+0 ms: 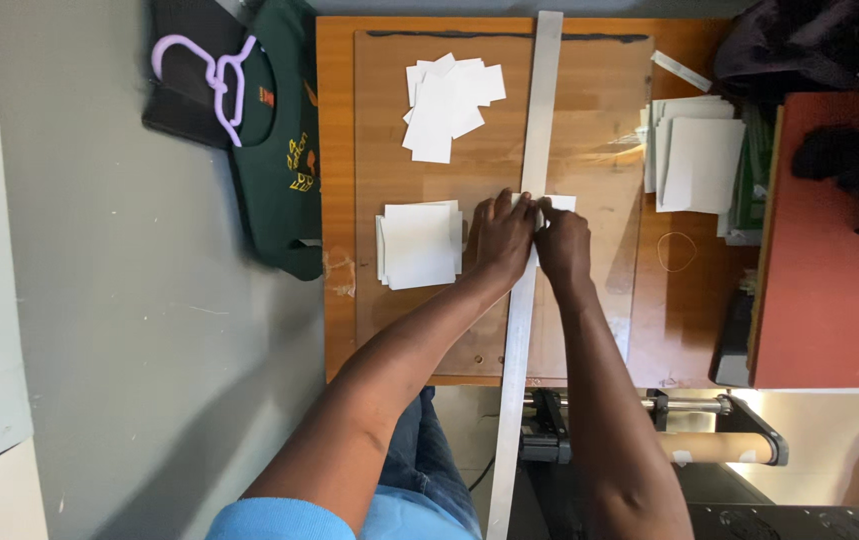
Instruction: The person uses a paper cutter to trim white paper sheets on a wooden table. They repeatedly place a sheet against the guide, press the cutter arm down, and move the trimmed piece aside. The process continues with multiple sheets throughout the clip.
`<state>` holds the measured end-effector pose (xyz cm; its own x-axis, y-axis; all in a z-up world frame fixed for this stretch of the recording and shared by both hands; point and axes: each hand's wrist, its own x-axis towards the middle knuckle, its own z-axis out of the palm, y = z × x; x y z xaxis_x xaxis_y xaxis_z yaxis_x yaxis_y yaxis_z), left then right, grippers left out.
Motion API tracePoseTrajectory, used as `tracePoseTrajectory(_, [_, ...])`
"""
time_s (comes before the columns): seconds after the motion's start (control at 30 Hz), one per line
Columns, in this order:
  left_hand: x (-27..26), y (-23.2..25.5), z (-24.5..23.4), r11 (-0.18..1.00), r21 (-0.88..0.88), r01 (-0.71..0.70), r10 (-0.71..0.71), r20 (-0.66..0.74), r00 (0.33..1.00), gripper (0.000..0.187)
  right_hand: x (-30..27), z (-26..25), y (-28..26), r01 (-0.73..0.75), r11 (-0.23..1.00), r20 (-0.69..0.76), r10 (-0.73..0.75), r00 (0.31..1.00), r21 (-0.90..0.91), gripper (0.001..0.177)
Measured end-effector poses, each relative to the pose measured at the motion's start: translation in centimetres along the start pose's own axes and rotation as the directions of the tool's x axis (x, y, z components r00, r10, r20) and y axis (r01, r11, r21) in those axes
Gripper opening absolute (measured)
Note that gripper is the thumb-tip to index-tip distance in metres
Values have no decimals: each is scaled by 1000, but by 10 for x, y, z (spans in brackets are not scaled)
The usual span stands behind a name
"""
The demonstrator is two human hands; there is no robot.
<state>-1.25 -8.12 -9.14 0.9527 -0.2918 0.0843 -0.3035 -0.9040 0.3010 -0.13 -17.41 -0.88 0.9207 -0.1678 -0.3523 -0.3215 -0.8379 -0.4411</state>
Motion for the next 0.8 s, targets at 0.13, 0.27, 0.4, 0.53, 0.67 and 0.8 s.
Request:
tracePoseTrajectory(0.13, [1,2,-8,1000,8,5,-5,38,999,36,-6,16,25,-44,999,13,43,999,20,51])
tracePoseTrajectory(0.27, [-2,4,-12,1000,19,0,-1,49,999,39,-29,23,32,-141,990,62,140,988,17,50])
tracePoseTrajectory(0.4, [3,7,-42,998,57,3,-18,271,962,51,-69,11,19,-166,985,78,162,984,50,46])
tracePoseTrajectory(0.53, [4,12,-68,998,60,5,-26,348,937,52,-97,5,15,-200,975,93,191,977,94,45])
tracePoseTrajectory(0.67, [5,8,-32,996,89,6,-36,341,940,48,-111,7,18,-208,974,97,199,975,93,46])
tracePoseTrajectory(0.8, [6,11,-44,994,106,11,-44,318,947,46,-114,44,56,-181,982,71,177,982,47,45])
